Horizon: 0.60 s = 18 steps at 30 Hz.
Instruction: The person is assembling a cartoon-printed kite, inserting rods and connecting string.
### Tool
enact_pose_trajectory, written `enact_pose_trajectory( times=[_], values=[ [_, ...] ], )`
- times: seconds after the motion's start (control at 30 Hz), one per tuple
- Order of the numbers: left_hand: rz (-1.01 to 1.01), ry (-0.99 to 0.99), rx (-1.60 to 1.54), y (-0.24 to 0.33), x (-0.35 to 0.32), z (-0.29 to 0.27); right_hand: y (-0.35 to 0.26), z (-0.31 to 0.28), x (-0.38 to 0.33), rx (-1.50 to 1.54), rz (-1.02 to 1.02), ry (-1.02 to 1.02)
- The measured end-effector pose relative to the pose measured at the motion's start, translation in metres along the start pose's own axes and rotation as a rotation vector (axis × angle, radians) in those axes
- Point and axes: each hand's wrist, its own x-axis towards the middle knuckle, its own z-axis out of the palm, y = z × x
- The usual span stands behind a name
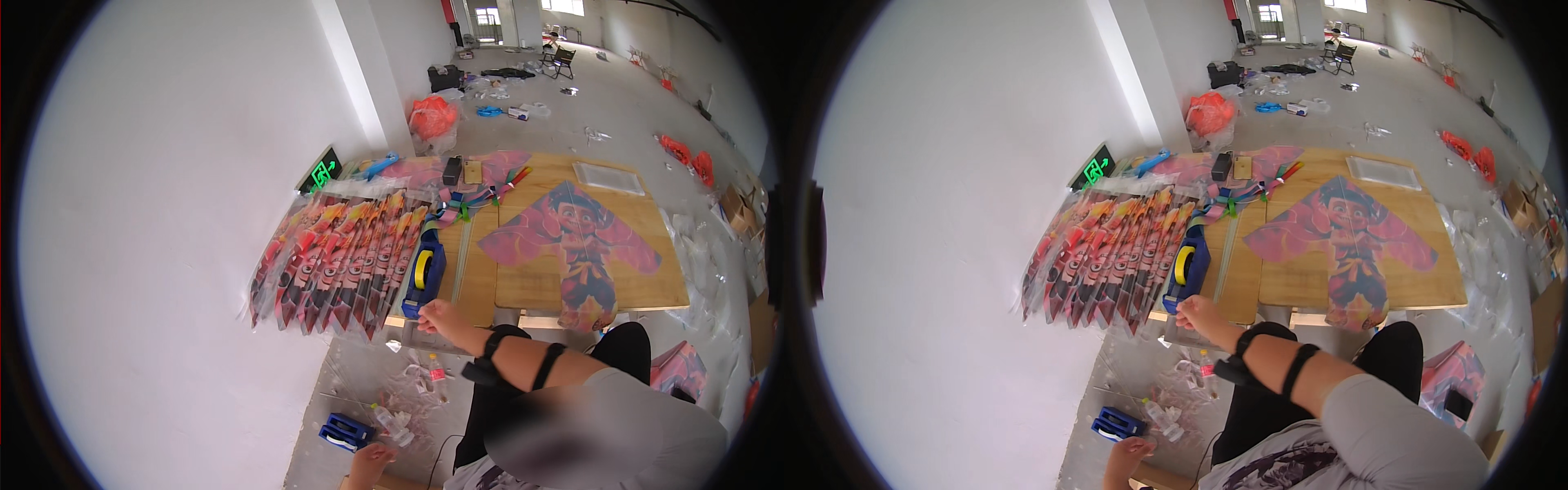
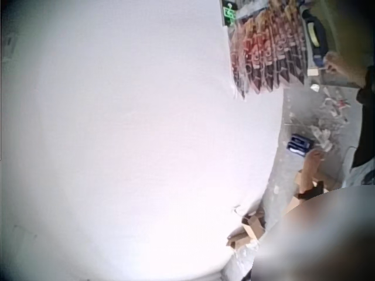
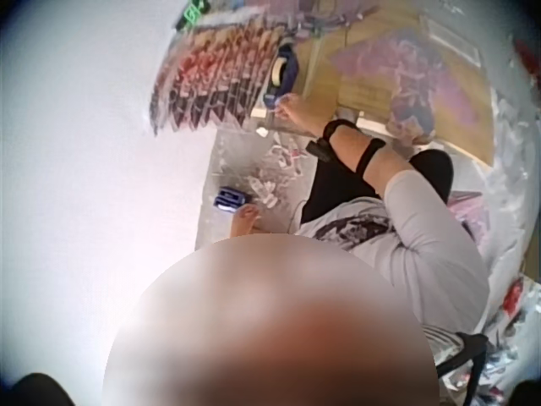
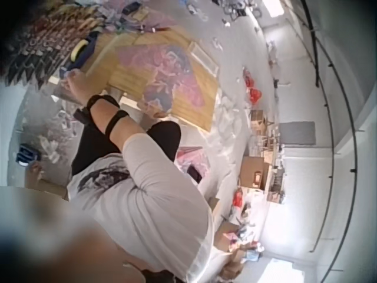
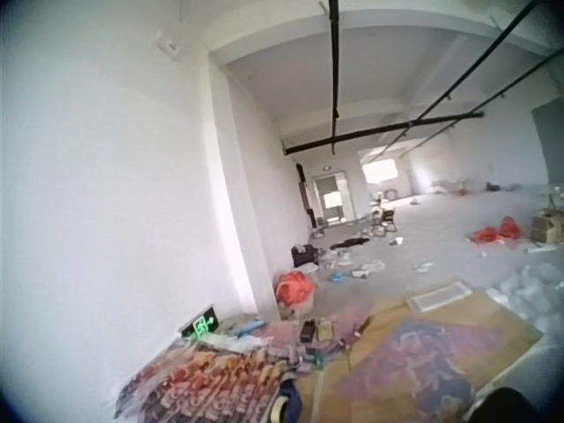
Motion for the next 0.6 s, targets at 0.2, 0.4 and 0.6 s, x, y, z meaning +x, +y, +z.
enact_pose_trajectory(
  times=[0.2, 0.4, 0.6],
  values=[
    [0.198, -0.159, 0.011, 0.05, 0.009, 0.045, -0.102, -0.096, -0.07, -0.04, -0.296, -0.272],
    [0.376, -0.17, 0.192, 0.145, 0.032, 0.124, -0.205, -0.16, -0.181, -0.081, -0.464, 0.009],
    [0.611, -0.542, 0.02, 0.22, 0.042, 0.204, -0.272, -0.212, -0.273, -0.038, -0.683, 0.26]
  ],
)
